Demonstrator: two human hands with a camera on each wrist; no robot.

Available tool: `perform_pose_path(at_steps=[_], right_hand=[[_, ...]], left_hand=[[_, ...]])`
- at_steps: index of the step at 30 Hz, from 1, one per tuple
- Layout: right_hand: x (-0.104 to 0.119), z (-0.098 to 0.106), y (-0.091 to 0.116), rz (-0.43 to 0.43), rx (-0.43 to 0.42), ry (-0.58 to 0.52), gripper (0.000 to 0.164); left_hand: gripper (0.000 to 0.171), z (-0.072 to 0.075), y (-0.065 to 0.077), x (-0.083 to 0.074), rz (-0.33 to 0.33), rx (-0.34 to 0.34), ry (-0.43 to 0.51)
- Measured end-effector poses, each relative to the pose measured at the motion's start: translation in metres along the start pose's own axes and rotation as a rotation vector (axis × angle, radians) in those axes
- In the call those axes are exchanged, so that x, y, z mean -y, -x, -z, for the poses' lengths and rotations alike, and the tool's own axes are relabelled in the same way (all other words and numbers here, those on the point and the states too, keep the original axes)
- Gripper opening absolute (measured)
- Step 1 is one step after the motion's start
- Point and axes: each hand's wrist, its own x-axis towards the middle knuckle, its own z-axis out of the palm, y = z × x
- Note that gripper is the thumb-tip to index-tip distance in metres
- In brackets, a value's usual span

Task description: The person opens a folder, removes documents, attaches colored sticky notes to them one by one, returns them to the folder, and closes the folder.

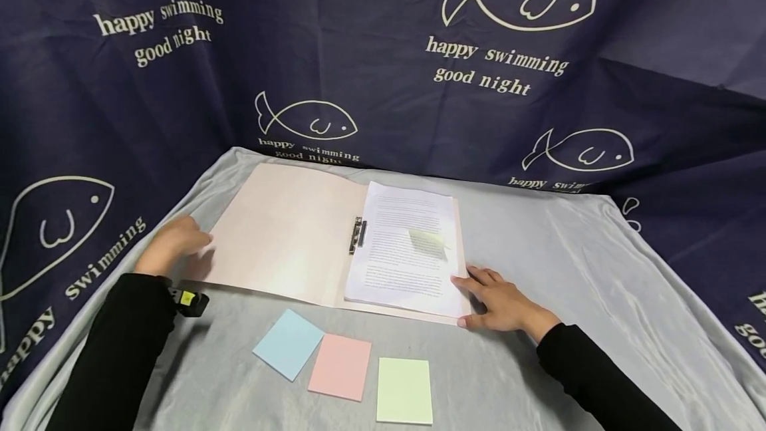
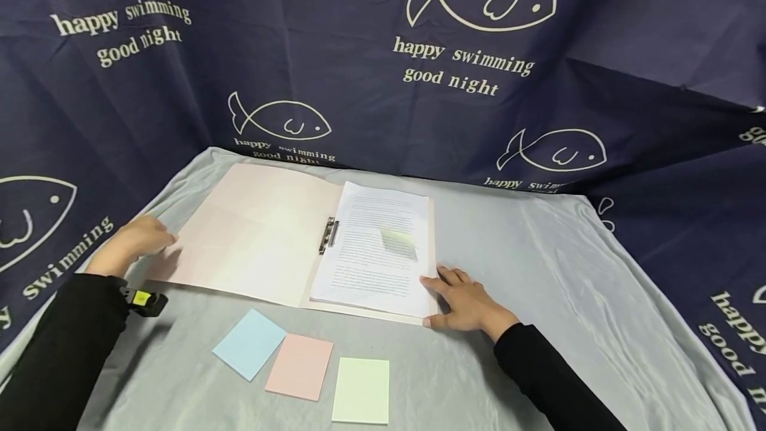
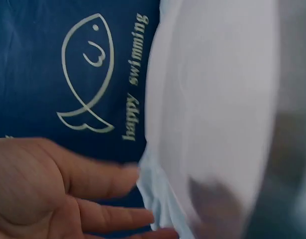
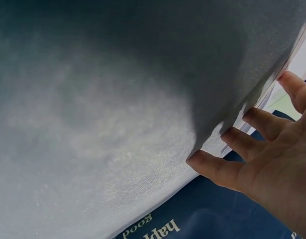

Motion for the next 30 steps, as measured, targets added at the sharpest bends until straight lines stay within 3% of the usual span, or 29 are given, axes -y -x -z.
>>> perform_pose_path(at_steps=[4,12,21,30], right_hand=[[-0.001,0.000,0.001,0.002,-0.004,0.006,0.080],[-0.001,-0.002,0.000,0.012,-0.012,0.002,0.079],[0.001,-0.002,0.001,0.012,-0.010,-0.008,0.079],[0.001,-0.002,0.001,0.008,-0.007,-0.012,0.079]], left_hand=[[0.035,-0.006,-0.002,0.010,0.011,0.040,0.020],[0.035,-0.013,0.000,0.020,0.046,0.035,-0.024],[0.043,-0.020,0.000,0.023,0.061,-0.032,0.004],[0.039,-0.013,0.000,0.021,0.047,-0.056,-0.035]])
